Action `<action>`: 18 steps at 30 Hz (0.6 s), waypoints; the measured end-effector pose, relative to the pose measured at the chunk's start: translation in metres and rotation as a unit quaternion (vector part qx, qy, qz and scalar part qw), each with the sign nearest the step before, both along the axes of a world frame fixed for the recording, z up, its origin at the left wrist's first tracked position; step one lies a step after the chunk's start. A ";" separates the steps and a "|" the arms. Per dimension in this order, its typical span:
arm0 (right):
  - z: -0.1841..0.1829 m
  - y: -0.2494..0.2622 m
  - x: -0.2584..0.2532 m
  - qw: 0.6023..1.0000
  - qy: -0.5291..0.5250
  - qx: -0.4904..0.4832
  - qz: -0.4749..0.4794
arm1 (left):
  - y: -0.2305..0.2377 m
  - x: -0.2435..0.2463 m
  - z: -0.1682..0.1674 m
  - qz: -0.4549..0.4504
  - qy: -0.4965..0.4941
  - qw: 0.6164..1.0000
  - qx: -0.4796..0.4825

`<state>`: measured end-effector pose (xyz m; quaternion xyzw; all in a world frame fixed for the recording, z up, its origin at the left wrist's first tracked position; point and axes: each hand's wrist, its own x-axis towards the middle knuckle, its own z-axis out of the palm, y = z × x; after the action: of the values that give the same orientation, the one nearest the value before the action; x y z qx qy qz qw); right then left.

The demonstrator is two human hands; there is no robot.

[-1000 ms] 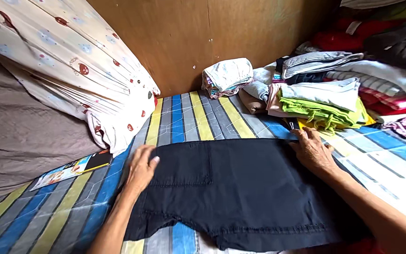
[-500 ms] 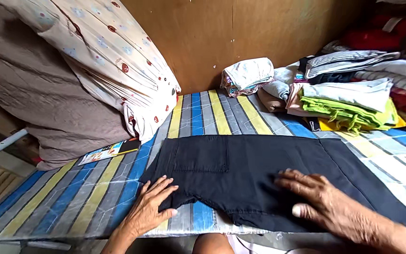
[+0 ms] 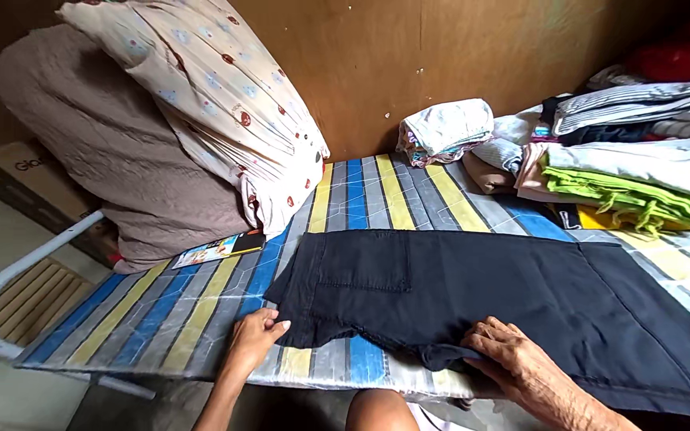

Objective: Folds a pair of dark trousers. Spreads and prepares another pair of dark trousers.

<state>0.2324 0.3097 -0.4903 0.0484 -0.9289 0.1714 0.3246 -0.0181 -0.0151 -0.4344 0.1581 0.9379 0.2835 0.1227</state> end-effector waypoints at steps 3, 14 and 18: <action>0.001 0.003 0.000 0.999 0.007 -0.045 0.008 | 0.004 -0.006 0.008 0.026 -0.017 0.999 0.031; 0.089 0.000 -0.009 0.951 -0.267 -0.132 0.088 | 0.036 -0.025 0.047 0.000 -0.112 0.960 0.256; 0.087 -0.061 -0.078 0.983 -0.148 -0.101 0.029 | 0.052 -0.030 0.047 -0.079 -0.048 0.943 0.321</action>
<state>0.1545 0.2483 -0.4038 0.0168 -0.9428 0.2790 0.1817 -0.0483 0.0369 -0.3877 0.2486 0.7746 0.5663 0.1322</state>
